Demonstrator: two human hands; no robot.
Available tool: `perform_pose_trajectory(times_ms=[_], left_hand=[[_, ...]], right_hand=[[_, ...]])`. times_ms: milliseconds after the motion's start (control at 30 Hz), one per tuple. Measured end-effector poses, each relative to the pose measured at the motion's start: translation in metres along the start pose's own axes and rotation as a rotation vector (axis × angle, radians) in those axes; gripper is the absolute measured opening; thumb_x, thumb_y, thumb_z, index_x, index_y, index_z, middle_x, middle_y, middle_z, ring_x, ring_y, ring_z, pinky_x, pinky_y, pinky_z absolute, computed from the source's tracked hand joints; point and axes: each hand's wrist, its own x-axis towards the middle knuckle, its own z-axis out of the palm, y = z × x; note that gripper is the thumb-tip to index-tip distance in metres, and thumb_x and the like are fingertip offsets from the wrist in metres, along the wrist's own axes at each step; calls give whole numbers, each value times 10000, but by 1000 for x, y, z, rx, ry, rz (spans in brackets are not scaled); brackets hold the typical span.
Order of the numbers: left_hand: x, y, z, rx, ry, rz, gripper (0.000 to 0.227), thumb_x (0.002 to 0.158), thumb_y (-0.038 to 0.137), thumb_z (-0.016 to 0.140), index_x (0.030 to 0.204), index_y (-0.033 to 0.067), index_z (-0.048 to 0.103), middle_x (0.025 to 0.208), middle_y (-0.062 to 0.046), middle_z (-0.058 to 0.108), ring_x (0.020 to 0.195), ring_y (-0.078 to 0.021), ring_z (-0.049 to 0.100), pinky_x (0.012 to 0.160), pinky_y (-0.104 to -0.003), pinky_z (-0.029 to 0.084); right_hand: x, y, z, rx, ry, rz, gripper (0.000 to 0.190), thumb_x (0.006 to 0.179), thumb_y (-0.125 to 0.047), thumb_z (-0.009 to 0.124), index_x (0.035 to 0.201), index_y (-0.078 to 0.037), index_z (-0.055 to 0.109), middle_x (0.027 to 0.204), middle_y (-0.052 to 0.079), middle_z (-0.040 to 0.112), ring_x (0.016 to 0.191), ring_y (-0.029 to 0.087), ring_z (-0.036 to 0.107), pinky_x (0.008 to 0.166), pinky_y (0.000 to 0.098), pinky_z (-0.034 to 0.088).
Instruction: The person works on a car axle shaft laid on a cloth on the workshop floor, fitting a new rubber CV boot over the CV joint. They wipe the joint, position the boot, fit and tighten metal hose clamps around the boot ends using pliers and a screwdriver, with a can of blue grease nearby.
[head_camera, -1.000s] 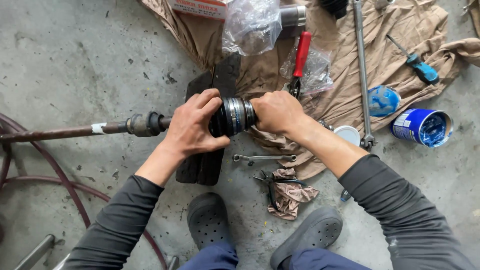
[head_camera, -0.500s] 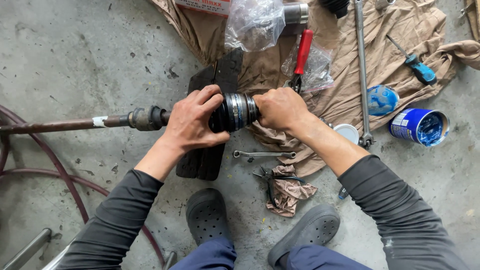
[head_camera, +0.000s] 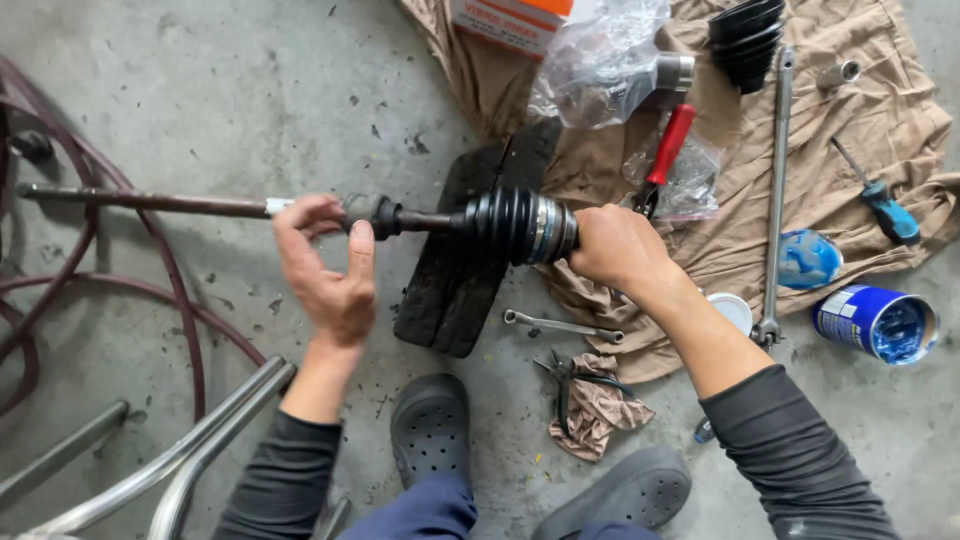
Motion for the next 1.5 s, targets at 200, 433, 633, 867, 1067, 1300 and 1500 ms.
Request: perform_pose_trajectory(times_ms=[200, 433, 633, 867, 1067, 1300, 1500], left_hand=[[-42, 52, 47, 32, -396, -369, 481, 918, 266, 664, 1321, 32, 545, 1275, -136, 600, 1004, -289, 679, 871, -380, 544], [-79, 27, 84, 90, -326, -139, 717, 943, 326, 726, 1484, -1, 387, 1474, -236, 422, 1308, -401, 538, 1072, -453, 476], [-79, 37, 76, 103, -336, -73, 884, 906, 310, 771, 1522, -90, 278, 1492, -308, 390, 1320, -443, 497, 1070, -477, 441], [-82, -2, 85, -879, -146, -962, 385, 1009, 223, 607, 1316, 2, 532, 1169, -88, 663, 1032, -186, 651, 888, -328, 552], [-71, 28, 103, -771, -126, -1207, 288, 997, 239, 568, 1220, 77, 649, 1015, -36, 679, 807, -131, 643, 628, -305, 521], [-58, 28, 88, -868, -133, -1356, 320, 1017, 314, 513, 1024, 18, 635, 788, -45, 665, 548, -124, 583, 500, -295, 480], [-62, 36, 97, -992, -254, -1389, 339, 993, 490, 617, 980, 152, 633, 557, 72, 355, 443, -48, 323, 402, -236, 287]], right_hand=[[-17, -26, -26, -222, 32, 26, 131, 747, -170, 689, 824, -70, 725, 784, 223, 715, 767, 416, 710, 718, 521, 564], [-16, -17, -15, -233, 134, -65, 119, 698, -150, 690, 787, -75, 719, 751, 193, 710, 730, 393, 712, 702, 513, 569], [-11, -12, -13, -268, 101, -71, 137, 683, -173, 708, 794, -93, 719, 735, 190, 704, 722, 393, 704, 678, 502, 566], [-10, 2, 14, -162, 199, -186, 133, 708, -178, 712, 819, -105, 721, 747, 178, 705, 738, 387, 696, 671, 505, 545], [-4, 13, 23, -142, 223, -187, 152, 706, -200, 728, 814, -93, 715, 738, 189, 696, 727, 403, 686, 680, 500, 546], [-8, 18, 26, -121, 208, -199, 165, 671, -187, 725, 796, -81, 706, 771, 171, 705, 737, 396, 689, 694, 485, 555], [-9, 14, 21, -137, 234, -203, 141, 705, -193, 741, 789, -84, 708, 768, 174, 700, 720, 393, 685, 682, 480, 554]])
